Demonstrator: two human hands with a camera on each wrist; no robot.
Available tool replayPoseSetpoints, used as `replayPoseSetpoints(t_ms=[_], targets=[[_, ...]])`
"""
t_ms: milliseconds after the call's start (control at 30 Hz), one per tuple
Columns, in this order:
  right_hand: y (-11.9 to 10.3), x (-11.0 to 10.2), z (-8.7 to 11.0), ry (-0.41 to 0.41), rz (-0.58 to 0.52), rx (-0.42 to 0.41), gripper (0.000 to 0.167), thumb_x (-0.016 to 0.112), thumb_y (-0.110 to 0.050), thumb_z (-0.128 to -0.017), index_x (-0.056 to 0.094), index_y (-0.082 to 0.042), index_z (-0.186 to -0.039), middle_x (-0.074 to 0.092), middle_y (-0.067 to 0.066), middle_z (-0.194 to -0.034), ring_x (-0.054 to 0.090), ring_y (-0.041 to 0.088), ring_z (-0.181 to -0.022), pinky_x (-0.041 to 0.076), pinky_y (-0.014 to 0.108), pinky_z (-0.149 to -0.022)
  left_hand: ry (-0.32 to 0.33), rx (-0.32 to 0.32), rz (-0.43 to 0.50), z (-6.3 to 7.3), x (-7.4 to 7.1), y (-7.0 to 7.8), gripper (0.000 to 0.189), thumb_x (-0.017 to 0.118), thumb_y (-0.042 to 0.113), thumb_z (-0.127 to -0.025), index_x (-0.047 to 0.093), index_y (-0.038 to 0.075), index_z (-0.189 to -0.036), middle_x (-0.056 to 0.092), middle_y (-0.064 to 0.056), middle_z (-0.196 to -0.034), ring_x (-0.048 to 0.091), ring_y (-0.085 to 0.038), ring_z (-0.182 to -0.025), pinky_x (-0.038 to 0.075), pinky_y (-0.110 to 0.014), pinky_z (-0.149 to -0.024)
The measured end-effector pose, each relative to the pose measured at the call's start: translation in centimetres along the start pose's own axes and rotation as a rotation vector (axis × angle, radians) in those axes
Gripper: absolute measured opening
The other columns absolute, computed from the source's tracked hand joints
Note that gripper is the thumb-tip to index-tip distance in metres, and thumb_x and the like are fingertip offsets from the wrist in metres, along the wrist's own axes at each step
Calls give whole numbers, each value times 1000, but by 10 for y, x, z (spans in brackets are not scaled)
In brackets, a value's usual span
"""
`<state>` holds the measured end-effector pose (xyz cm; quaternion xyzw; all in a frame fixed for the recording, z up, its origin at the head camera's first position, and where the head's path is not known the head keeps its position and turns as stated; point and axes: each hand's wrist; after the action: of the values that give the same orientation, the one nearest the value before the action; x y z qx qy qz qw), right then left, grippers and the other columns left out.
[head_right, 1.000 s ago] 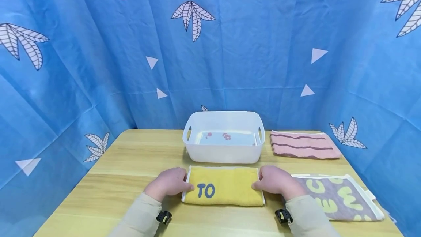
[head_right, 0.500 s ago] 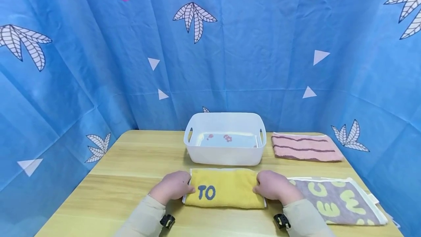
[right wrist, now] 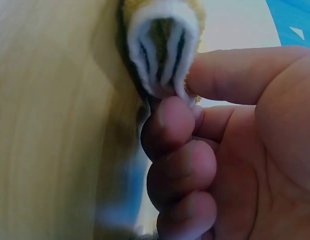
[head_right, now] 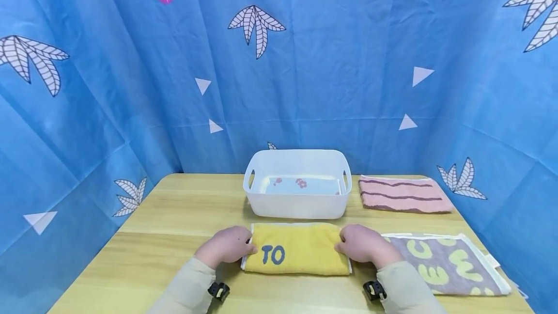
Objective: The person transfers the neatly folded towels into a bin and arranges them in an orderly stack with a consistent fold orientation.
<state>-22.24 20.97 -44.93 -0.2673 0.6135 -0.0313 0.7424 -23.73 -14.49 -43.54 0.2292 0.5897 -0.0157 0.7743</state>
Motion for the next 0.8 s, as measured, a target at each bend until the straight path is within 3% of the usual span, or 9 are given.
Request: replayPoseSetpoints(t_ms=[200,400,600,800], targets=[[1,2,2,21,-22,-18,34,71,-22,-91,49,-16,-66,40,-5,-60,41,13,-54,35,32,-55,-12,16,3,1,3,-7,26,69,32,-94,58,17,-77,54,1,-69,50,-16,-59,42,-35,-59],[-2,-8,3,63,-61,-22,35,72,-22,-91,46,-14,-69,37,-4,-61,38,14,-54,32,31,-54,25,54,3,-2,-3,-8,25,67,32,-95,58,17,-78,55,2,-71,50,-16,-61,42,-36,-61],[-3,-14,4,25,-79,-23,34,70,-23,-94,47,-14,-72,38,-3,-63,40,14,-55,34,31,-55,9,40,41,2,-6,-7,24,67,32,-96,59,17,-80,54,1,-70,50,-16,-60,42,-35,-60],[-2,-18,4,42,-54,-44,32,68,-24,-96,48,-15,-73,38,-4,-63,41,14,-57,35,31,-57,32,39,61,1,-10,-6,22,67,32,-96,60,17,-82,54,1,-71,50,-16,-61,41,-36,-59]])
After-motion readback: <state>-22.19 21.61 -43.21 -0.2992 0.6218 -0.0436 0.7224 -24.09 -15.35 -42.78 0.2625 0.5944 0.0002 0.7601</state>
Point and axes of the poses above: each hand's wrist, its own z-axis away from the middle knuckle, its own x-axis out of the palm, y = z × x
